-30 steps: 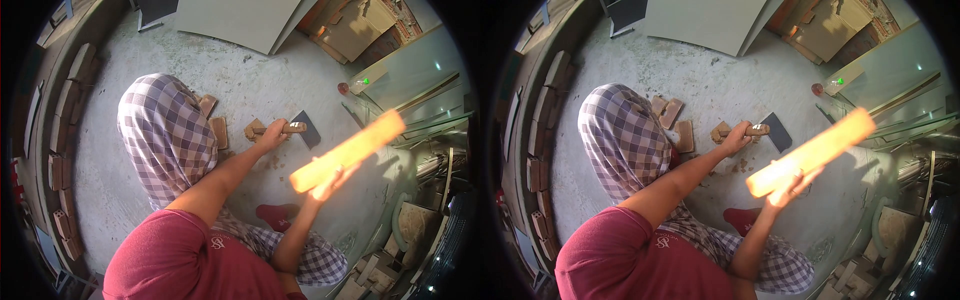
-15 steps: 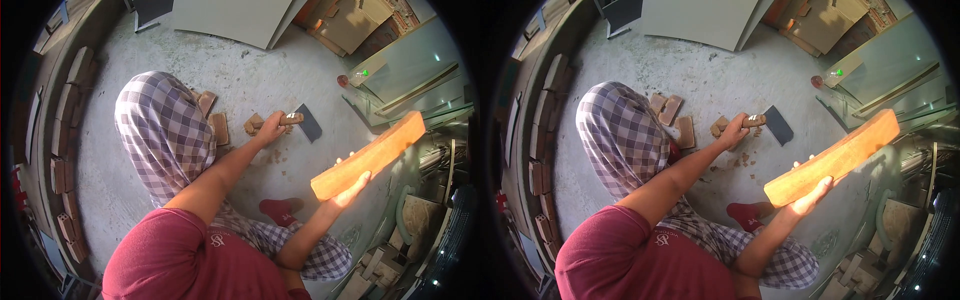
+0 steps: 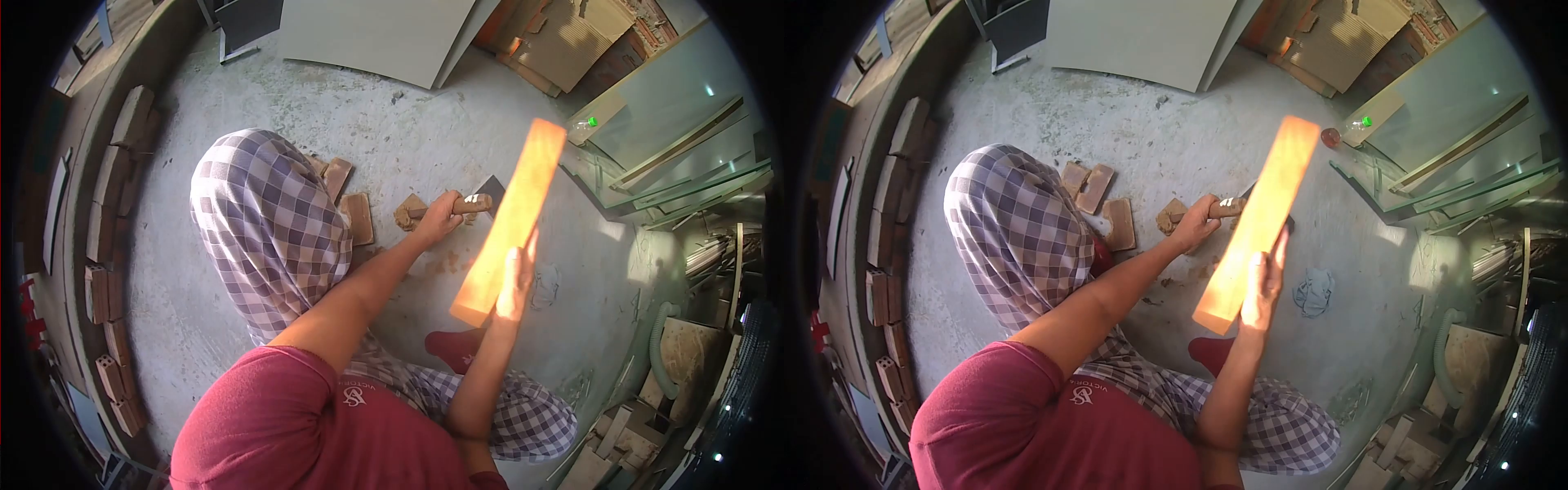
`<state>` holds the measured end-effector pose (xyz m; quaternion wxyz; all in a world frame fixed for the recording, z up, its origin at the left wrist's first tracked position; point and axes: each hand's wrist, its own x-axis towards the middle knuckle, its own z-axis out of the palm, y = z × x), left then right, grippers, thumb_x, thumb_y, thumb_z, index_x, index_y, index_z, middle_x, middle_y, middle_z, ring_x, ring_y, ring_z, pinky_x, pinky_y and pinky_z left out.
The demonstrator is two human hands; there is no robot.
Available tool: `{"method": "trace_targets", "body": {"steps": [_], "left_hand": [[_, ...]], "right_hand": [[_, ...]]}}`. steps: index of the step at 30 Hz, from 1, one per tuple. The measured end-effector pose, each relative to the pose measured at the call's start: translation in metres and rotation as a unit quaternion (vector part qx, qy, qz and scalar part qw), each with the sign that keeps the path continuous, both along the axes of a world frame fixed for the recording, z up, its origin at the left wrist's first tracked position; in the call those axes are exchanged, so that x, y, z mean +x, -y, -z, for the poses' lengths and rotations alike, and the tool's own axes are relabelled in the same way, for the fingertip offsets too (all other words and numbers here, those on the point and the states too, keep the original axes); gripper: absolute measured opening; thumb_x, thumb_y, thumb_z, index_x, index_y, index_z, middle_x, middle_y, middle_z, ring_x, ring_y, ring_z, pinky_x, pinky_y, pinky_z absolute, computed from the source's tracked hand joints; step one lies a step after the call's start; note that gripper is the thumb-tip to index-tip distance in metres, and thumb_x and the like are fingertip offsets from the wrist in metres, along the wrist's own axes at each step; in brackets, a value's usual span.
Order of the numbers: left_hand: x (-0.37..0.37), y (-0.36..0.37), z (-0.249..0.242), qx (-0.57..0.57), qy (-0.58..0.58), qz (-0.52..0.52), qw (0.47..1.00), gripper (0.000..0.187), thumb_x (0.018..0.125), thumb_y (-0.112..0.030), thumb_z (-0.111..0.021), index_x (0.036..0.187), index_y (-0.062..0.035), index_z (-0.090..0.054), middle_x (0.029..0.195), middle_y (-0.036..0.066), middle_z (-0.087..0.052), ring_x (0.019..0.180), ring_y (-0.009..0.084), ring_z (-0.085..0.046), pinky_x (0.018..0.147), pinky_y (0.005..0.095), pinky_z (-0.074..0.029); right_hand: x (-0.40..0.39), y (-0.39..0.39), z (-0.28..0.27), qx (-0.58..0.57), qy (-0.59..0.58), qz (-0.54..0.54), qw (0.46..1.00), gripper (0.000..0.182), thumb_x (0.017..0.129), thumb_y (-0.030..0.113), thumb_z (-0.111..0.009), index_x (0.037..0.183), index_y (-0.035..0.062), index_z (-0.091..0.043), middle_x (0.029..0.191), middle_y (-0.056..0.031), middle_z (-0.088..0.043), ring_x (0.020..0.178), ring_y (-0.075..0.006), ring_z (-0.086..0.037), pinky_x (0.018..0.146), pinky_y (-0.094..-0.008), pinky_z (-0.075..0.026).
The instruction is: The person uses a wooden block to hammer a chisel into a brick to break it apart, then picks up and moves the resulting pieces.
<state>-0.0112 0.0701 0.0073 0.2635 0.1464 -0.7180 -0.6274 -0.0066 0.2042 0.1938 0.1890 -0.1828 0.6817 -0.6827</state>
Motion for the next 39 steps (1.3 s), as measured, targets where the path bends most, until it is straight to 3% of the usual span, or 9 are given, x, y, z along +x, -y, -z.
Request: {"method": "trace_targets", "body": {"steps": [3,5,7,9,11,15,19,28,39], "left_hand": [[-0.001,0.001,0.000,0.004,0.009,0.002,1.000,0.032,0.073,-0.005,-0.058,0.103,-0.0020,-0.048,0.092,0.017,-0.051,0.089,0.0305,-0.052,0.079,0.0363,-0.042],[-0.003,0.001,0.000,0.002,0.006,-0.016,1.000,0.030,0.073,-0.006,-0.058,0.101,-0.0020,-0.047,0.091,0.017,-0.052,0.086,0.0296,-0.053,0.078,0.0360,-0.042],[-0.005,0.002,-0.002,-0.002,0.006,-0.034,0.999,0.029,0.073,-0.006,-0.058,0.100,-0.0020,-0.047,0.089,0.016,-0.053,0.083,0.0288,-0.054,0.076,0.0357,-0.043],[-0.006,0.008,-0.001,0.037,0.017,-0.049,0.998,0.026,0.074,-0.009,-0.059,0.097,-0.0020,-0.048,0.081,0.013,-0.053,0.076,0.0235,-0.054,0.070,0.0342,-0.044],[-0.008,0.024,-0.007,0.064,0.045,-0.067,0.995,0.025,0.074,-0.010,-0.059,0.095,-0.0025,-0.048,0.077,0.011,-0.052,0.073,0.0202,-0.053,0.068,0.0329,-0.043],[-0.010,0.068,-0.012,0.113,0.111,-0.143,0.977,0.031,0.073,-0.016,-0.062,0.097,-0.0037,-0.048,0.078,0.015,-0.058,0.072,0.0251,-0.057,0.068,0.0367,-0.045],[0.008,0.077,-0.002,0.120,0.144,-0.160,0.969,0.030,0.074,-0.014,-0.060,0.098,-0.0027,-0.047,0.077,0.013,-0.056,0.070,0.0235,-0.055,0.066,0.0359,-0.045],[0.006,0.063,0.024,0.141,0.015,-0.233,0.962,0.027,0.077,-0.011,-0.059,0.098,-0.0026,-0.044,0.079,0.006,-0.048,0.068,0.0156,-0.047,0.063,0.0322,-0.043],[-0.011,0.071,0.023,0.259,-0.069,-0.250,0.930,0.034,0.079,-0.008,-0.059,0.108,-0.0020,-0.042,0.087,0.007,-0.049,0.076,0.0160,-0.053,0.068,0.0312,-0.049]], "right_hand": [[-0.002,-0.003,-0.025,-0.052,-0.059,0.038,0.996,0.072,0.091,0.034,-0.051,0.146,0.0098,-0.010,0.126,-0.0161,-0.044,0.093,-0.0285,-0.057,0.065,-0.0410,-0.057],[0.002,-0.009,-0.026,-0.066,-0.082,0.061,0.993,0.074,0.089,0.040,-0.053,0.144,0.0097,-0.014,0.123,-0.0169,-0.045,0.093,-0.0304,-0.058,0.069,-0.0412,-0.056],[-0.006,-0.024,-0.010,-0.183,0.065,0.052,0.980,0.071,0.089,0.053,-0.047,0.139,0.0087,-0.027,0.121,-0.0196,-0.047,0.091,-0.0308,-0.058,0.075,-0.0415,-0.055],[-0.008,-0.027,-0.007,-0.181,0.086,0.042,0.979,0.065,0.089,0.050,-0.050,0.134,0.0070,-0.033,0.121,-0.0193,-0.047,0.093,-0.0312,-0.058,0.079,-0.0432,-0.054],[-0.009,-0.016,-0.010,-0.048,0.090,0.155,0.983,0.057,0.090,0.042,-0.053,0.131,0.0054,-0.036,0.118,-0.0187,-0.050,0.092,-0.0306,-0.058,0.079,-0.0439,-0.054],[-0.027,-0.043,0.053,0.180,0.083,0.094,0.976,0.056,0.088,0.026,-0.056,0.132,-0.0026,-0.035,0.113,-0.0161,-0.055,0.097,-0.0254,-0.058,0.084,-0.0357,-0.047],[-0.002,-0.037,0.099,0.419,0.060,0.007,0.906,0.076,0.079,0.033,-0.062,0.141,0.0030,-0.029,0.122,-0.0235,-0.054,0.111,-0.0323,-0.055,0.093,-0.0365,-0.041],[0.019,-0.027,0.091,0.587,0.087,-0.084,0.800,0.080,0.078,0.037,-0.056,0.146,0.0200,-0.018,0.126,-0.0221,-0.052,0.114,-0.0371,-0.051,0.098,-0.0386,-0.038],[0.022,-0.034,0.069,0.587,0.087,-0.156,0.790,0.075,0.078,0.041,-0.050,0.145,0.0181,-0.023,0.123,-0.0220,-0.054,0.112,-0.0366,-0.053,0.097,-0.0406,-0.040]]}}
